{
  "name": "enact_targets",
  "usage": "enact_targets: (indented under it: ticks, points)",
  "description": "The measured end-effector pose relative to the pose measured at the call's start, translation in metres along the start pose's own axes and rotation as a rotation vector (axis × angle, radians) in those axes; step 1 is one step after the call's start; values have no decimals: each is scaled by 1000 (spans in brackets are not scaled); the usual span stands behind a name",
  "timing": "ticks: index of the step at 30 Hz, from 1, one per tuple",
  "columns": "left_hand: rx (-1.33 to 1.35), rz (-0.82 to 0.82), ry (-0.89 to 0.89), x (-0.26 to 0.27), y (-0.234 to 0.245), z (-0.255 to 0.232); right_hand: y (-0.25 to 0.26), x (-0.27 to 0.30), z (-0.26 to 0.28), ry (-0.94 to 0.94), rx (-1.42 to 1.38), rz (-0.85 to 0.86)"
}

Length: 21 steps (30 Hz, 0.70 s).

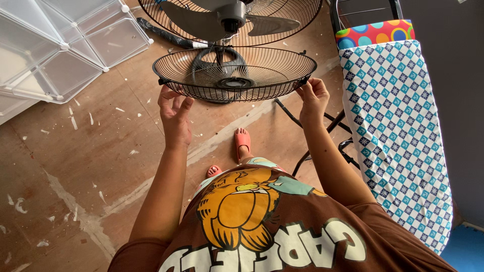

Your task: The person assembles an electric fan by hand, repeatedly attaching and detaching the front wire cage to the fan head. The person aligns the cage, presses it into place, and checks the fit multiple times. No tools are used.

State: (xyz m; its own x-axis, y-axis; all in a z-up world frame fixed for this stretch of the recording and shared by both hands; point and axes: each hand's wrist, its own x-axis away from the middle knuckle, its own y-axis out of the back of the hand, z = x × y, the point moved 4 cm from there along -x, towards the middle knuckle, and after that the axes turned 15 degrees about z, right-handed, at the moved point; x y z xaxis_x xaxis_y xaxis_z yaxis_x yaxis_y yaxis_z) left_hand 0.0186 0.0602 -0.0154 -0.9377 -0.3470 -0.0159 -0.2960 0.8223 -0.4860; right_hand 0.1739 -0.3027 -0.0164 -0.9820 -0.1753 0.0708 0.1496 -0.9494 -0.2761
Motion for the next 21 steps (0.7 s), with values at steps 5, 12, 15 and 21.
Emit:
enact_targets:
  ticks: [5,12,15,21]
  points:
    - [21,-10,11,1,-1,-3,-2,3,3,-5,2,3]
    - [10,-39,31,-2,5,-1,-3,-5,6,-14,58,42]
    - [7,-31,12,-7,4,0,-6,-12,6,-6,56,57]
    - [54,-39,36,-5,3,0,-5,-10,5,4,67,44]
